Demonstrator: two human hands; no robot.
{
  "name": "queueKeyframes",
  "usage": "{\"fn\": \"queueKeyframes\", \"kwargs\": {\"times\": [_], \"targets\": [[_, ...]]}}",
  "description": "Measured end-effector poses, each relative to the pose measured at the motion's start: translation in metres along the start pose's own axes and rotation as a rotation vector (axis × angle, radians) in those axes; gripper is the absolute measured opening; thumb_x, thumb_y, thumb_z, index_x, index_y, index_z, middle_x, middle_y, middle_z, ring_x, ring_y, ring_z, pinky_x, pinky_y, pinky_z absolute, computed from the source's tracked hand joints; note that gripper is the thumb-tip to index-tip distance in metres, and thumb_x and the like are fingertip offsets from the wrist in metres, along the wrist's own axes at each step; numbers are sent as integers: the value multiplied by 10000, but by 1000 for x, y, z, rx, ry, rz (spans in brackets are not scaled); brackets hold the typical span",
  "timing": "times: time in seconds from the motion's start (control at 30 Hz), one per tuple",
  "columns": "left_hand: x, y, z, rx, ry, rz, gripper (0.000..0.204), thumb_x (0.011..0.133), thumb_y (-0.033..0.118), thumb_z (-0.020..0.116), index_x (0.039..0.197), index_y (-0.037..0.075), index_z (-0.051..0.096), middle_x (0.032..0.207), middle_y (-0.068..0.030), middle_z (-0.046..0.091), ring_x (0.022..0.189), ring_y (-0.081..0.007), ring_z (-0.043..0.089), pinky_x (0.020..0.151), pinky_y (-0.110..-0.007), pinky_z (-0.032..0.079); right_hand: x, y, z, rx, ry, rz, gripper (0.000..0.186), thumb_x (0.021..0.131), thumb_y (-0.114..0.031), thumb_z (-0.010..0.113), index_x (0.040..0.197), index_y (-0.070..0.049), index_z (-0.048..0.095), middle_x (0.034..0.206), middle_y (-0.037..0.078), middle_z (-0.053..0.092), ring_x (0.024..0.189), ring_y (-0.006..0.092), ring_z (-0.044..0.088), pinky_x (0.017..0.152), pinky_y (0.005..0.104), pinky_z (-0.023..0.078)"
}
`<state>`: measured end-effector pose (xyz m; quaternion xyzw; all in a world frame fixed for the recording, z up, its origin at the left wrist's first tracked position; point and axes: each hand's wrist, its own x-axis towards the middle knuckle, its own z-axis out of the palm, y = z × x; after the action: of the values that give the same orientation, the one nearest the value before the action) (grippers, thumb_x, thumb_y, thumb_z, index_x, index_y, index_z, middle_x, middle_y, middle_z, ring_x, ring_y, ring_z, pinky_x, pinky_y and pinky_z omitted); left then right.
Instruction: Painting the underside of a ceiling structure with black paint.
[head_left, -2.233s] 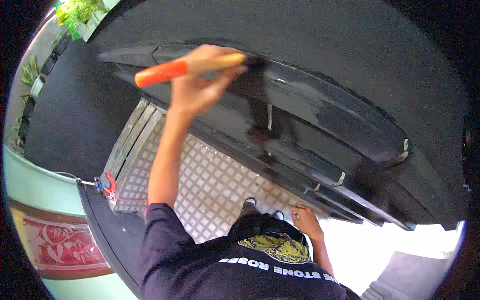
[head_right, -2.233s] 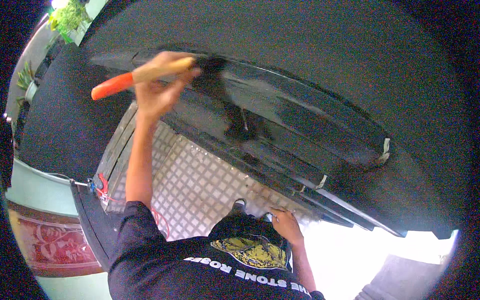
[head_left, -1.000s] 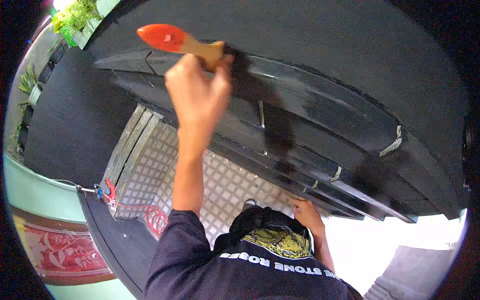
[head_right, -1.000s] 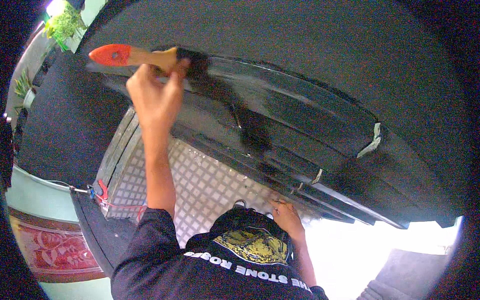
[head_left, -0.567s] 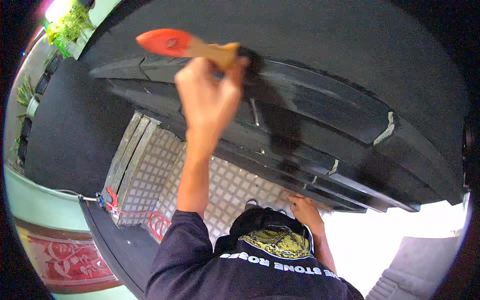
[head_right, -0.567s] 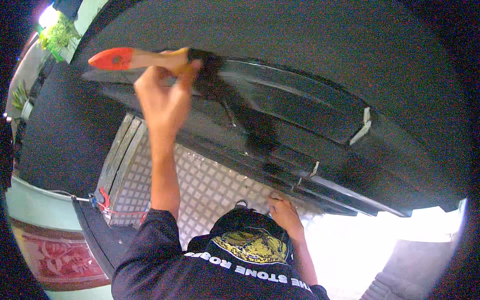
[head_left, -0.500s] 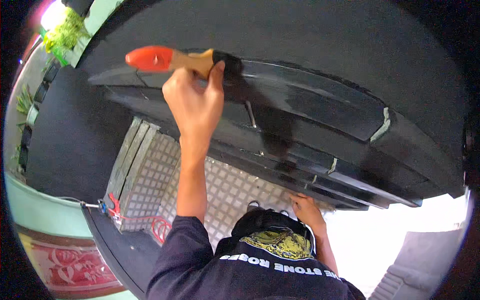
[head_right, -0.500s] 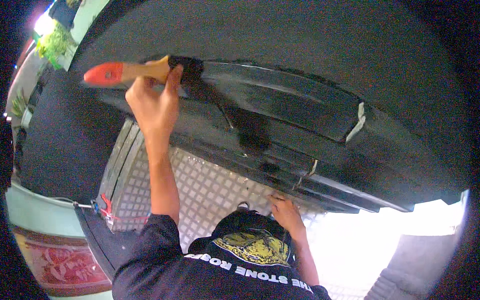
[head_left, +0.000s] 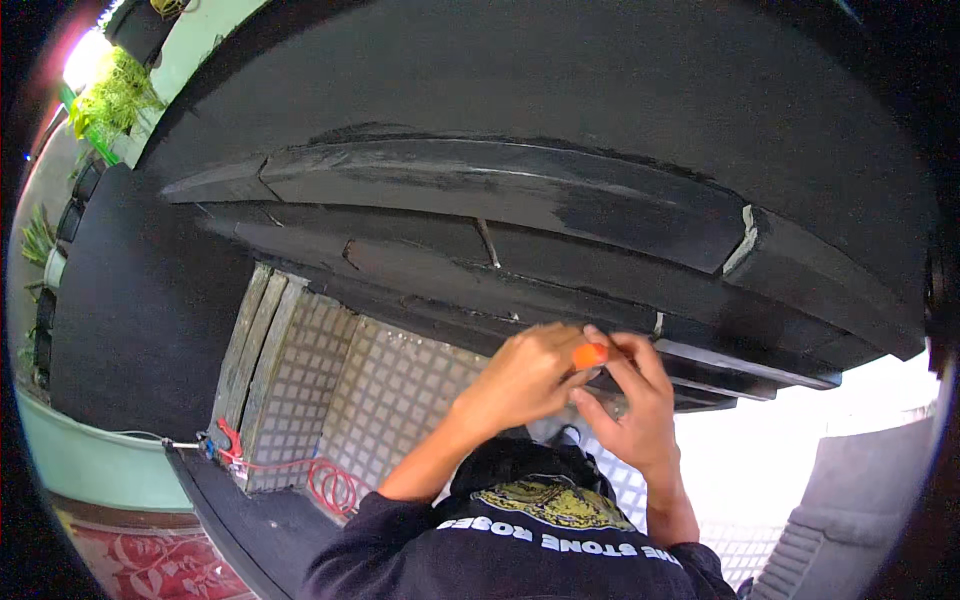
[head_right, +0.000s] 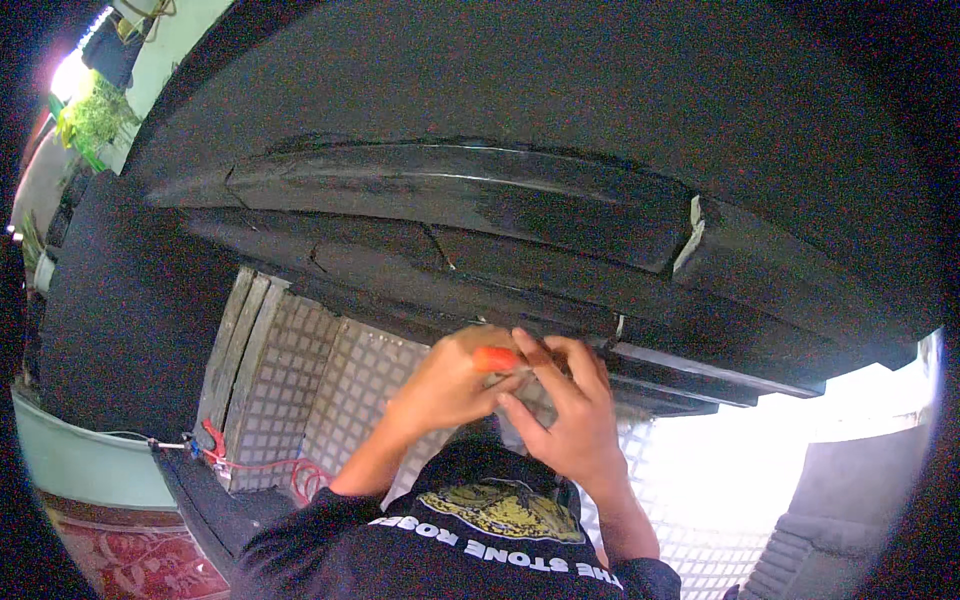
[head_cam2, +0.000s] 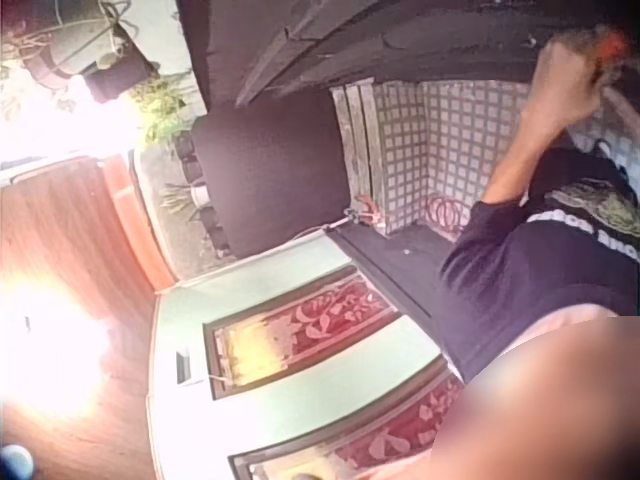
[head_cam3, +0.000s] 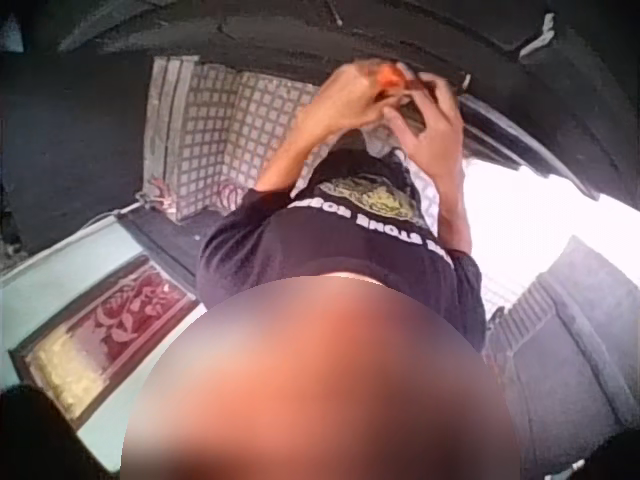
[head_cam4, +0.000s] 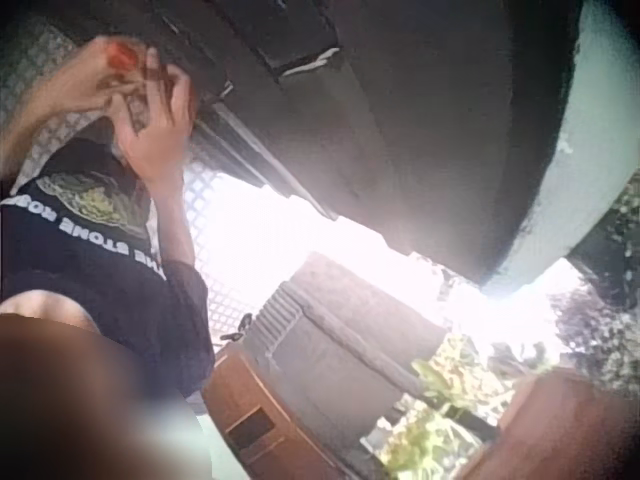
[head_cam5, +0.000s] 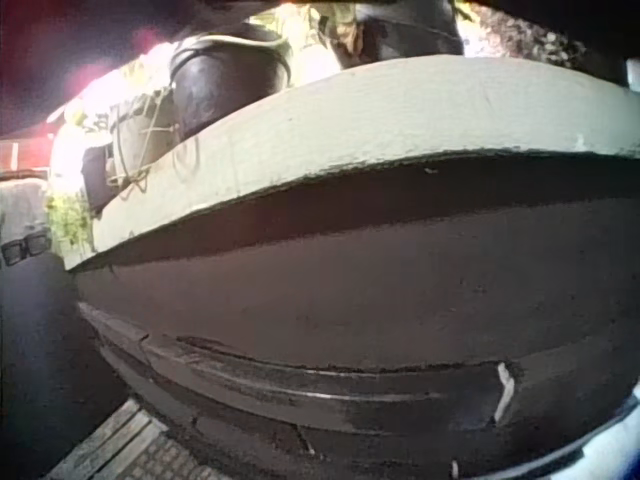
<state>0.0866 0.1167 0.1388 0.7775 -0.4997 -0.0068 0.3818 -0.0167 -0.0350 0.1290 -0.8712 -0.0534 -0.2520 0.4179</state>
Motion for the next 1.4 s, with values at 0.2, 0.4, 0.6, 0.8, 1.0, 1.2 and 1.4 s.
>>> {"fn": "queueKeyframes", "kwargs": {"times": [0.2,0.4,0.6,0.8,1.0,1.2,1.4], "targets": [[-26,-18,4,-342,-60,-151,251,722,81,731,953,4,671,939,-169,681,862,-374,637,773,-393,511,-32,11,40,-4,105,198,307,781,-132,750,1077,-65,707,875,89,577,776,255,602,704,360,485],[-57,-70,-22,-351,-247,-70,326,720,147,778,980,-14,665,944,-161,685,872,-330,654,793,-396,504,-16,-24,63,16,-7,311,240,777,-153,760,989,-51,716,883,110,682,736,251,655,670,346,511],[-94,-111,-77,-297,-41,-64,571,742,215,793,1250,34,604,1255,-186,621,1186,-345,587,1013,-408,452,22,-40,45,-511,454,118,198,812,-103,716,1005,-60,708,1057,109,694,982,249,636,905,368,472],[-162,-212,-134,52,17,-198,603,815,193,732,1352,27,514,1467,-211,421,1373,-399,369,1120,-465,318,123,-92,-16,-818,944,274,272,888,-294,690,1005,-51,719,894,124,727,830,216,695,801,316,509],[-172,-255,-166,214,26,-235,603,853,166,681,1402,46,464,1528,-202,330,1427,-409,268,1153,-553,205,179,-117,63,-1058,711,198,211,854,-293,607,915,-108,689,789,182,678,794,397,664,709,492,518],[-152,-260,-167,238,-26,-224,611,879,227,666,1417,45,443,1545,-159,326,1446,-380,245,1177,-539,134,223,-152,148,-444,597,-38,284,788,-288,717,841,-9,734,704,197,673,611,315,674,586,393,516],[-161,-282,-166,230,-172,-302,613,894,250,636,1387,-57,438,1516,-224,344,1422,-439,257,1158,-569,160,176,-96,66,-544,816,371,423,801,-411,763,882,4,737,607,4,604,553,58,486,507,273,382]]}}
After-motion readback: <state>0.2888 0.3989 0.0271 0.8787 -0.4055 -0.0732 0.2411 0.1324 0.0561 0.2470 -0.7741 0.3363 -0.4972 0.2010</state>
